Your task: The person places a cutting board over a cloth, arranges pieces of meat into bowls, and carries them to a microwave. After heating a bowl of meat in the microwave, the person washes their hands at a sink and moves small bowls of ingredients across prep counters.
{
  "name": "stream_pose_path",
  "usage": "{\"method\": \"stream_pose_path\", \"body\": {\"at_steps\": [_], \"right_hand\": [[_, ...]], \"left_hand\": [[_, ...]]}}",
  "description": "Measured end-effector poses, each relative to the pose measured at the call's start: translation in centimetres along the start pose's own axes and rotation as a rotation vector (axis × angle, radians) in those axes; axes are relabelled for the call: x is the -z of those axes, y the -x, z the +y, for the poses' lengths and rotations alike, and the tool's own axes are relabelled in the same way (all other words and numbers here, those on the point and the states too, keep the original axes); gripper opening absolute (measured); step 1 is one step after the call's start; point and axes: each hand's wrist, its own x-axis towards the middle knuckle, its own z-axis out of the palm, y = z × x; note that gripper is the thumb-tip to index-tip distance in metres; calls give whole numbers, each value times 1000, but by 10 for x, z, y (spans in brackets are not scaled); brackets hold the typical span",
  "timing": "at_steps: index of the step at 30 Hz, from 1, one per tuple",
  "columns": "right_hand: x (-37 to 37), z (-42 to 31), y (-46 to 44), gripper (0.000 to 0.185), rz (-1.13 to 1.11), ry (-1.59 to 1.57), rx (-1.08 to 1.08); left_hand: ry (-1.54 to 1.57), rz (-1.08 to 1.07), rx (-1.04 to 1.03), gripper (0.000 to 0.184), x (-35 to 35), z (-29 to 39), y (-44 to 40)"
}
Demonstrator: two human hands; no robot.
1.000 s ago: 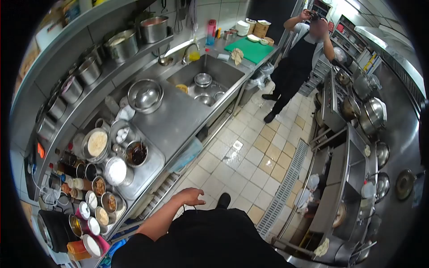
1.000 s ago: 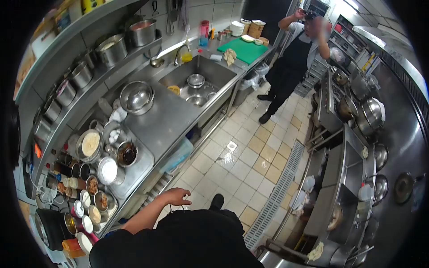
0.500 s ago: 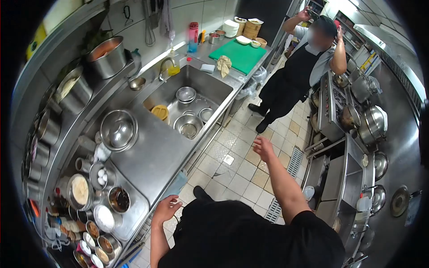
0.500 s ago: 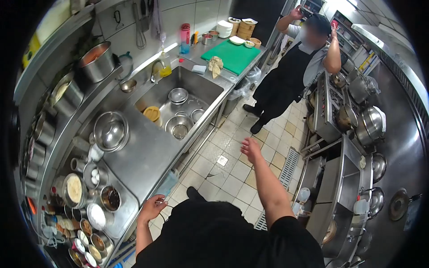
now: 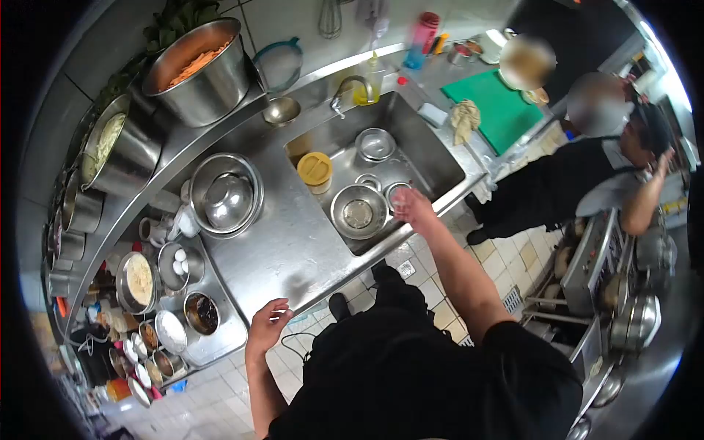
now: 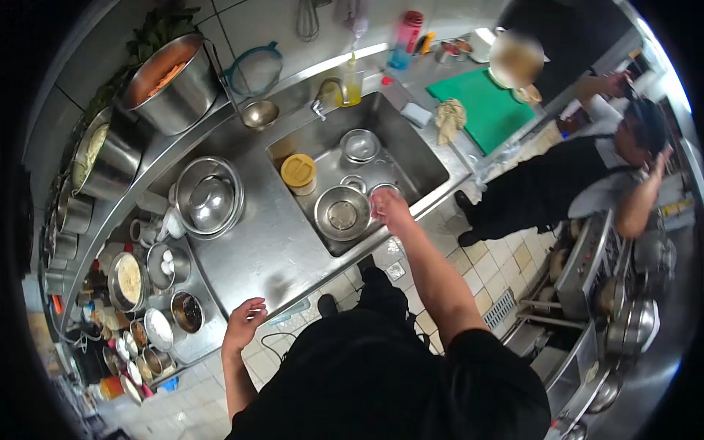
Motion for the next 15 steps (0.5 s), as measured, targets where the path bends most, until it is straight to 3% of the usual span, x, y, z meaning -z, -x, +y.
{"method": "stream_pose_path", "body": {"at_steps": [4,7,11,15], "right_hand": [[-50,-49,-119,24,-167,6,-85],[-94,-63,-211,33,-116,49,-121],[-140,-78,-277,38,-72,241,-106],[-152,-74,-317,40,-115,462,-132]], "left_hand": [[-69,262,73,31,-23,15,17],[-43,341,156,31,-53,42,23],[41,419,292,38,-88,78,30],[88,491,387,42,-115,74,51]]}}
